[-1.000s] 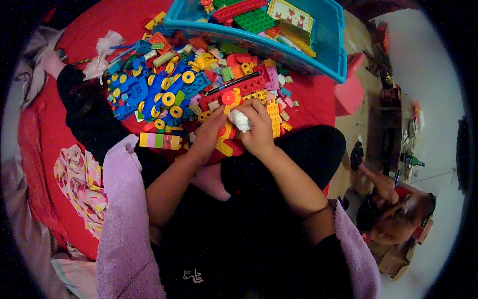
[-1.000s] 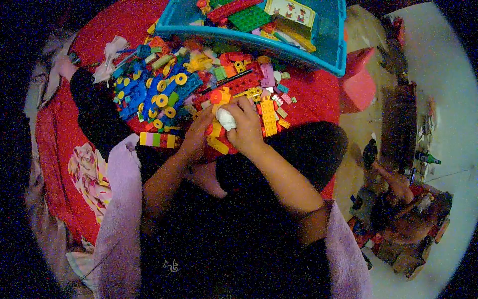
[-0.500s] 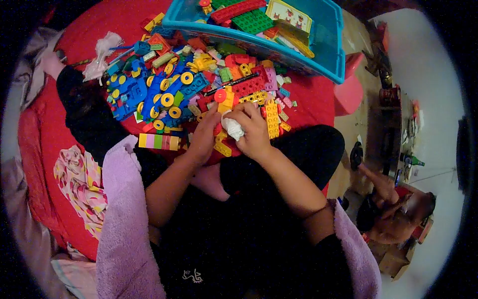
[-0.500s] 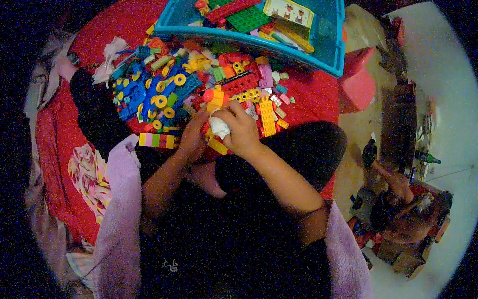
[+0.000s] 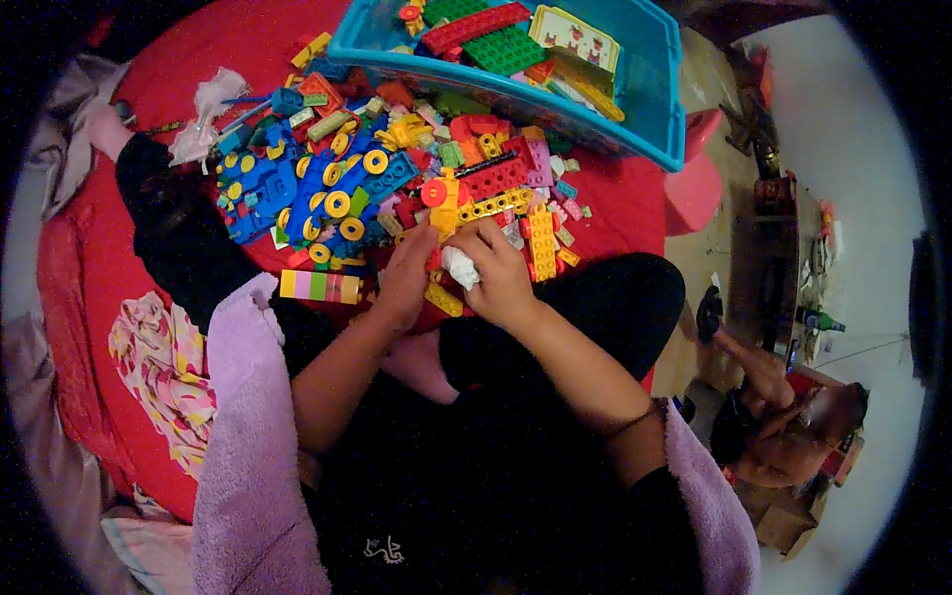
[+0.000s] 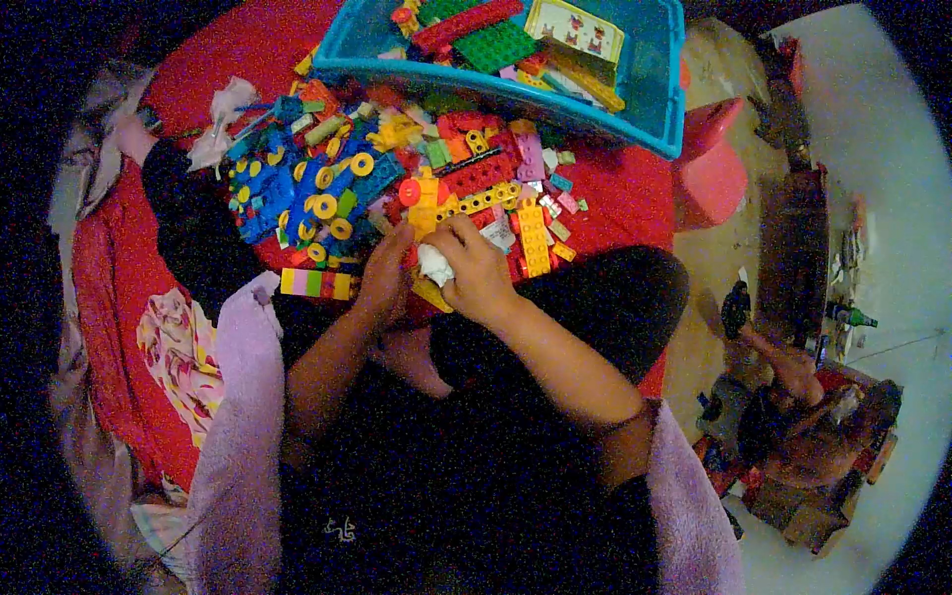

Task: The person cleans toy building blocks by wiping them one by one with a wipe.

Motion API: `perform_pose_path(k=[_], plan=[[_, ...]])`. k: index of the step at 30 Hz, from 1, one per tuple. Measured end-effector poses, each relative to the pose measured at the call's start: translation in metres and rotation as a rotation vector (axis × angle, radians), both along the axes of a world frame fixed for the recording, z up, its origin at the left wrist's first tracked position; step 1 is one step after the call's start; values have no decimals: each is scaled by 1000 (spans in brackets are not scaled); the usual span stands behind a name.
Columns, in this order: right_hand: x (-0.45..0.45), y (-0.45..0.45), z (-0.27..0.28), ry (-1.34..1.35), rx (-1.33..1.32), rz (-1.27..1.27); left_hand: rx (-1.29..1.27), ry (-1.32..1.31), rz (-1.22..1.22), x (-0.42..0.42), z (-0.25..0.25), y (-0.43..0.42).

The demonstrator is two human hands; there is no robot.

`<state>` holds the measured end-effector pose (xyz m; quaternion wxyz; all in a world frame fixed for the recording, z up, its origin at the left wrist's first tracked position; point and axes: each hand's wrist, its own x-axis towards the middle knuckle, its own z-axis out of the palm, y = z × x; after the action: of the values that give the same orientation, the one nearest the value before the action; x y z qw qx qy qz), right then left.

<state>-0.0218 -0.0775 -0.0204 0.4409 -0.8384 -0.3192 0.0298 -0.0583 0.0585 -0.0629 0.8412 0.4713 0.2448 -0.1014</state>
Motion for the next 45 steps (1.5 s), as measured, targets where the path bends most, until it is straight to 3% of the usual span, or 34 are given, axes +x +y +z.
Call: perform_pose_path(k=[4, 5, 7, 10, 12, 13, 15, 19, 21, 22, 25, 27, 28, 30, 33, 37, 39, 45], plan=[[5, -1, -11, -25, 40, -118, 108, -13, -8, -1, -17, 3], [8, -2, -15, -26, 95, -173, 494, -116, -103, -4, -17, 3], [10, -3, -9, -33, 144, -177, 879, -219, -197, -4, -13, 3], [-1, -4, -1, -75, 26, 61, 83, -44, 29, 1, -9, 3], [-3, -1, 4, -75, -37, 47, -447, 75, 177, 4, -4, 4], [-3, 0, 5, -75, -100, 33, -447, 74, 178, 4, 9, 4], [-2, 2, 2, -83, -73, 15, -116, 86, 151, 3, 33, 2], [1, -3, 0, -85, 1, -28, -29, 3, 138, 3, 14, 4], [0, -4, 1, -80, 20, 7, -371, -19, 159, 6, 0, 8], [-2, -2, 3, -73, 8, 28, -371, -19, 160, 7, 15, 6], [2, 0, -5, -47, 18, 19, -196, 80, 178, 5, 38, 7], [9, -1, -8, -38, 159, -151, 130, -75, -75, 6, 31, 15], [11, -2, -5, -58, 249, -188, 129, -75, -76, 9, 31, 15], [8, -2, 2, -114, 282, -176, -319, -94, 56, 15, 38, 12], [2, -1, 6, -191, 282, -132, -145, -14, 28, 14, 57, 11], [-3, 6, 4, -14, 324, -72, -90, -71, 58, 12, 48, 7], [-1, 3, 5, 46, 317, 20, -322, -100, 97, 11, 36, 9], [2, 1, -3, 81, 337, -112, -375, -3, 77, 10, 41, 5]])
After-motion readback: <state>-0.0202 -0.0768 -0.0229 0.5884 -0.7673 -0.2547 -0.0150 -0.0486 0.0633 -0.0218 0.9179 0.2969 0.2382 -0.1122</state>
